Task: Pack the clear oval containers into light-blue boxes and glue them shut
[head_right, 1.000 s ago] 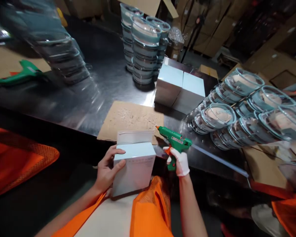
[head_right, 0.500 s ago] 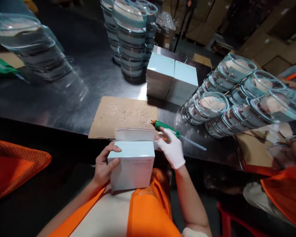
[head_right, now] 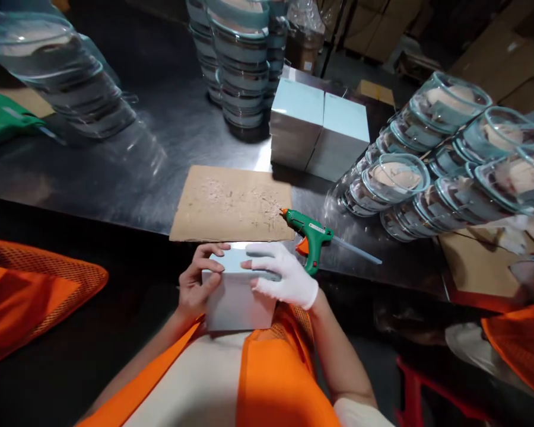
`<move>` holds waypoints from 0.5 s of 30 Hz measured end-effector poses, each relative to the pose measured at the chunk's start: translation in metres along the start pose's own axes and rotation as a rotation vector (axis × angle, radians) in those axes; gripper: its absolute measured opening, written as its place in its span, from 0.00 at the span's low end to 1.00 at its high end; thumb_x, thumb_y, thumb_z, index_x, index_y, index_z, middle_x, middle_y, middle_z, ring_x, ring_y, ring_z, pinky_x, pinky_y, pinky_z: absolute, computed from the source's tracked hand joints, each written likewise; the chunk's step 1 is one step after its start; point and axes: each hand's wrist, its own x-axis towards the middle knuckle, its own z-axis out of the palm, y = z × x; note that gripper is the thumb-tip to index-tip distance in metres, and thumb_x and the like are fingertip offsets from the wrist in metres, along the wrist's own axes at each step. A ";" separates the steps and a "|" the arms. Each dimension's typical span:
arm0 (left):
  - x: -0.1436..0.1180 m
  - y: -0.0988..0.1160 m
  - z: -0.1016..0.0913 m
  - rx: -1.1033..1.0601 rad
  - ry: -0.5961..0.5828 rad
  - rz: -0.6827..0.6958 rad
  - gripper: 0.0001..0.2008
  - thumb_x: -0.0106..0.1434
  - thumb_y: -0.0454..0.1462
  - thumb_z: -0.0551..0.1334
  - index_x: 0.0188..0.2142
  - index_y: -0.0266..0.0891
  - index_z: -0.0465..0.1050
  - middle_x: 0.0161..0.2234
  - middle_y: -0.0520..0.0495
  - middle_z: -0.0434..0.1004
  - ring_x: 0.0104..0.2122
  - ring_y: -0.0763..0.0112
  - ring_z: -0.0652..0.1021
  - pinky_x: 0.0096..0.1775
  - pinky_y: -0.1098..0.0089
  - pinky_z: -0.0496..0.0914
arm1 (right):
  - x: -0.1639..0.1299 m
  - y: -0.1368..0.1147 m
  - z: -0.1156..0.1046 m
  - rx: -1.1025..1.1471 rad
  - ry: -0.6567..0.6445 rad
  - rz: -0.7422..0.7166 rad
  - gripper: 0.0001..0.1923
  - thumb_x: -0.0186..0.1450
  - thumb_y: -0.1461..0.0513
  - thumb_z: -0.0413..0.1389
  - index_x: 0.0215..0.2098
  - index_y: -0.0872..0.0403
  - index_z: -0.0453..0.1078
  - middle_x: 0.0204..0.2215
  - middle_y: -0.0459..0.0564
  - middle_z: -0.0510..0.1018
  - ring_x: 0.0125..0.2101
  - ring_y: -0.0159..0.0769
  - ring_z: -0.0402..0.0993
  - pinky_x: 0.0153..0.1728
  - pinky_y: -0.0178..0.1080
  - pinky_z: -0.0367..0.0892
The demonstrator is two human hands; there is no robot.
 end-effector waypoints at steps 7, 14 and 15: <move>-0.008 0.017 -0.001 0.081 0.057 0.074 0.07 0.72 0.43 0.69 0.38 0.46 0.81 0.45 0.46 0.74 0.56 0.55 0.81 0.57 0.56 0.75 | -0.012 0.018 0.033 -0.041 0.260 -0.126 0.15 0.72 0.48 0.67 0.51 0.44 0.83 0.58 0.55 0.84 0.59 0.48 0.82 0.61 0.51 0.76; -0.018 -0.004 -0.005 -0.003 0.158 -0.012 0.12 0.72 0.51 0.69 0.48 0.51 0.78 0.55 0.44 0.76 0.63 0.51 0.79 0.62 0.53 0.73 | -0.025 0.033 0.068 -0.071 0.693 -0.056 0.13 0.73 0.48 0.64 0.45 0.47 0.79 0.63 0.56 0.76 0.62 0.51 0.78 0.65 0.56 0.71; -0.019 -0.007 -0.008 -0.042 0.137 -0.057 0.23 0.68 0.55 0.71 0.58 0.56 0.74 0.61 0.43 0.74 0.68 0.48 0.75 0.64 0.49 0.72 | -0.024 0.032 0.068 -0.057 0.740 -0.042 0.12 0.73 0.49 0.64 0.44 0.47 0.79 0.62 0.55 0.77 0.61 0.50 0.79 0.66 0.56 0.71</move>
